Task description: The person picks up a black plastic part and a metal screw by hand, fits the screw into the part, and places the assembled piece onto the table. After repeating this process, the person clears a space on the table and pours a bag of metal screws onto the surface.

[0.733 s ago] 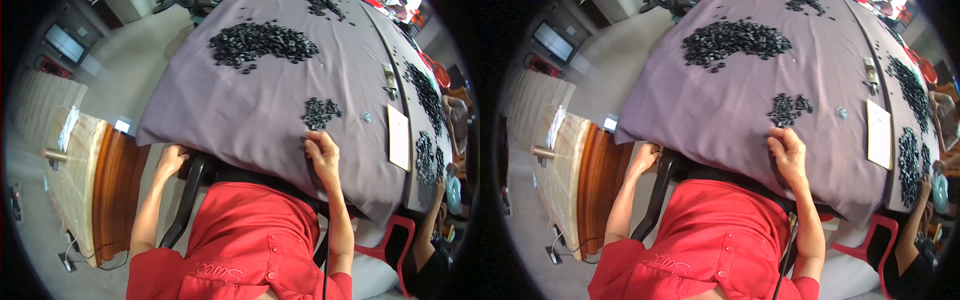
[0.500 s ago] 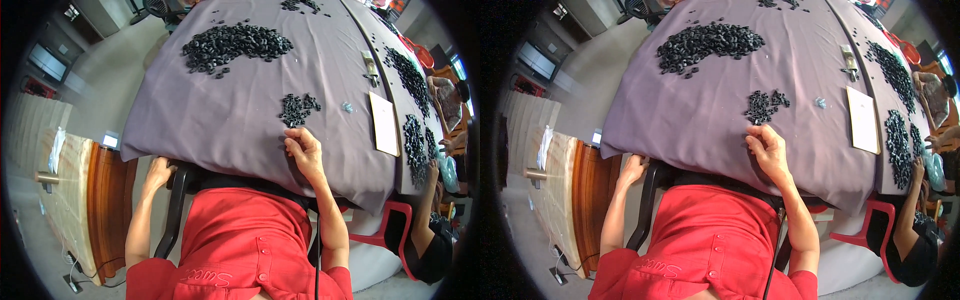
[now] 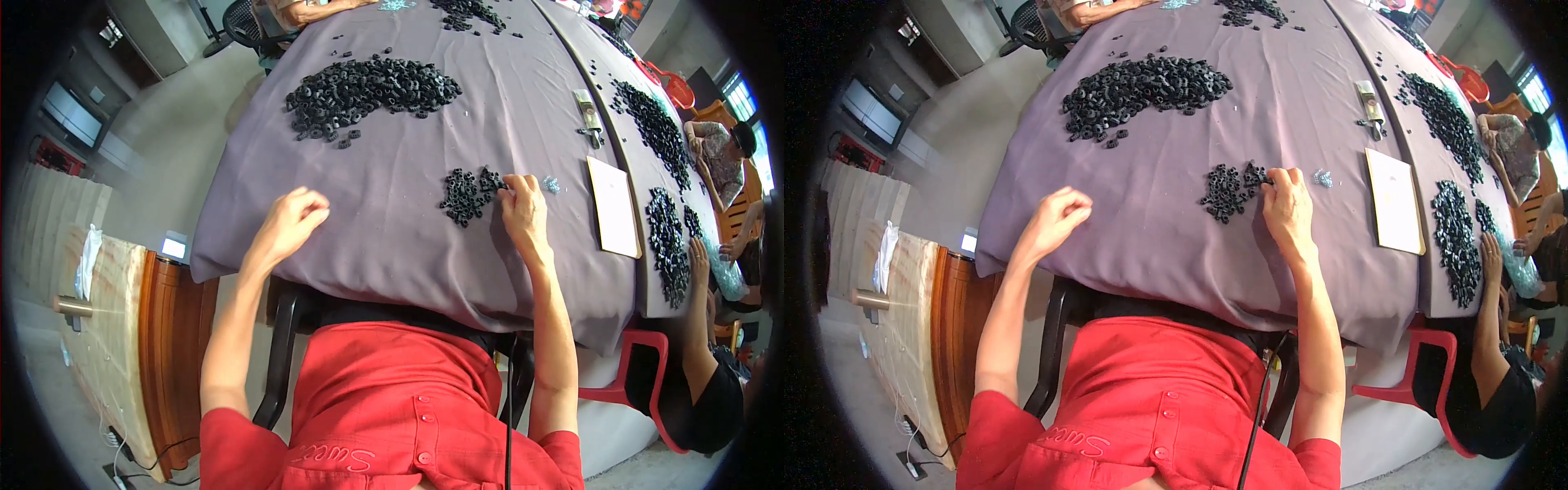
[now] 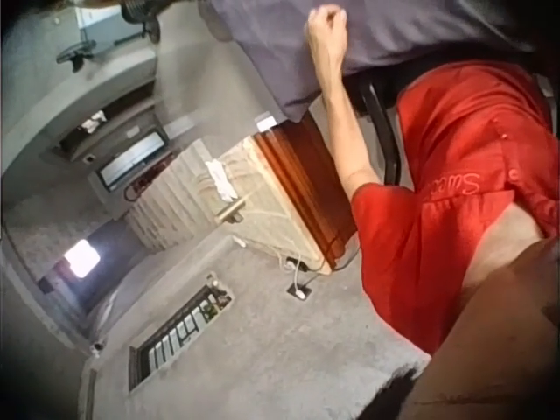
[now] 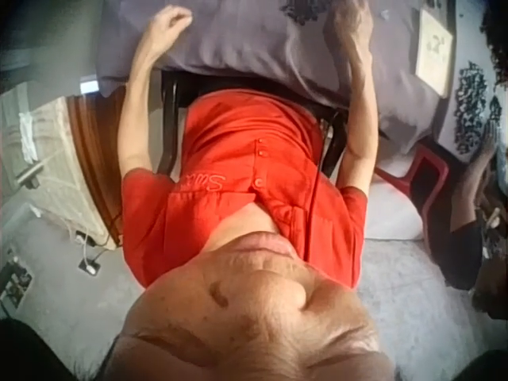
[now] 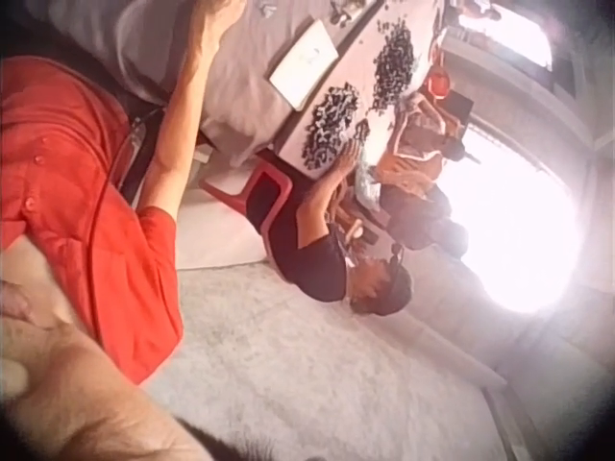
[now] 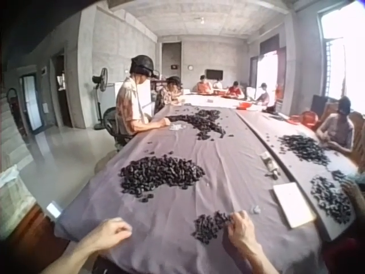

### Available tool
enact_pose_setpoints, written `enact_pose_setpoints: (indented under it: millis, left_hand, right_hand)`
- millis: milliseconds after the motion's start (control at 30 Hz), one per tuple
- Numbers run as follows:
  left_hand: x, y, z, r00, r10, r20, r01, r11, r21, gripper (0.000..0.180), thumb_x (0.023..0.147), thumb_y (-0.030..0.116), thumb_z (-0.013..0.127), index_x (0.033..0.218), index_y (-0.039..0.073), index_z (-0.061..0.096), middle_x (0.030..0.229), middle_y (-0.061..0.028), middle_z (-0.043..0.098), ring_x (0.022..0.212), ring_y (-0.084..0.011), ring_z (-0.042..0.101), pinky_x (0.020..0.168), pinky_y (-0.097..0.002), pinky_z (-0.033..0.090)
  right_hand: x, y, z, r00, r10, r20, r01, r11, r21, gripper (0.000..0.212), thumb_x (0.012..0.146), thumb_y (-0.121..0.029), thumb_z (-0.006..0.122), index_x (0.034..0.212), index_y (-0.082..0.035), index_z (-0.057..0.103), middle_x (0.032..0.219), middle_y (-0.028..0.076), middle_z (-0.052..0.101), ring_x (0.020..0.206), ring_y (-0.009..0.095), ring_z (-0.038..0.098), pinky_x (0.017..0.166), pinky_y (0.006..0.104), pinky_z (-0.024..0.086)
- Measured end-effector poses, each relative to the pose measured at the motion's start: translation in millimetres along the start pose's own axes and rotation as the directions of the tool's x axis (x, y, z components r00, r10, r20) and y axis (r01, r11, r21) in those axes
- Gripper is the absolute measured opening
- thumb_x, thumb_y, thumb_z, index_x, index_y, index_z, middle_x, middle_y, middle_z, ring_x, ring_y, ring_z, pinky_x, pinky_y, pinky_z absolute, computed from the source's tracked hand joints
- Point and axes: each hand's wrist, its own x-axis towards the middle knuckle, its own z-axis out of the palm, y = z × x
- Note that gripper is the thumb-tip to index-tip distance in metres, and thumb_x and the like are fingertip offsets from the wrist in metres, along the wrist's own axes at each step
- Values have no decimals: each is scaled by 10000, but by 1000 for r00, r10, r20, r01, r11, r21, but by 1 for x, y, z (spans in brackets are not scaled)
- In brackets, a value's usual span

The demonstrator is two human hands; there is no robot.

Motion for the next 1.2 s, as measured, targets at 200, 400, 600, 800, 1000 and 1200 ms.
enact_pose_setpoints:
  millis: [200, 400, 600, 800, 1000, 1200]
  left_hand:
    - [110, -39, 21, 946, 174, -273, -91, 952, 293, 199, 777, 144, 650, 943, 36, 628, 847, -106, 557, 717, -218, 571, 679, -338, 475]
    - [130, -42, 46, 934, 99, -343, 13, 951, 308, 229, 764, 211, 689, 968, 119, 640, 960, -100, 586, 841, -293, 606, 742, -404, 486]
    - [116, -49, 53, 902, 154, -404, -21, 949, 315, 159, 777, 164, 660, 929, 126, 636, 931, -78, 553, 882, -287, 588, 744, -404, 481]
    - [114, -51, 57, 863, 271, -426, -105, 922, 373, 126, 777, 121, 647, 900, 113, 626, 910, -77, 547, 857, -285, 583, 728, -395, 482]
    - [114, -49, 57, 861, 269, -430, -95, 918, 385, 102, 779, 116, 644, 875, 104, 613, 896, -76, 543, 847, -282, 578, 715, -393, 477]
    - [114, -49, 57, 851, 304, -427, -121, 907, 404, 95, 784, 120, 639, 873, 104, 610, 892, -75, 544, 846, -281, 577, 714, -393, 476]
  right_hand:
    - [-1, 10, 5, 1000, -27, -10, 27, 999, -38, 166, 788, -17, 584, 946, -59, 610, 895, 123, 540, 843, 318, 559, 743, 390, 452]
    - [-9, 14, 1, 1000, -23, 20, 20, 985, 171, 177, 738, 43, 592, 886, -44, 635, 843, 109, 570, 831, 296, 563, 743, 370, 450]
    - [-12, 11, 1, 1000, -2, -22, 6, 986, 169, 185, 723, 52, 587, 870, -49, 635, 850, 93, 581, 853, 287, 551, 760, 361, 447]
    - [-19, 10, 1, 989, -63, -131, 66, 998, 18, 154, 721, 63, 562, 826, -37, 612, 840, 99, 568, 833, 299, 527, 759, 379, 437]
    - [-19, 3, -2, 982, -171, -77, 171, 985, -9, 192, 715, 21, 573, 880, -70, 608, 885, 86, 561, 855, 295, 513, 772, 387, 412]
    - [-19, 3, 0, 980, -193, -43, 192, 981, -39, 159, 733, -10, 585, 873, -82, 599, 872, 82, 551, 853, 284, 511, 752, 376, 395]
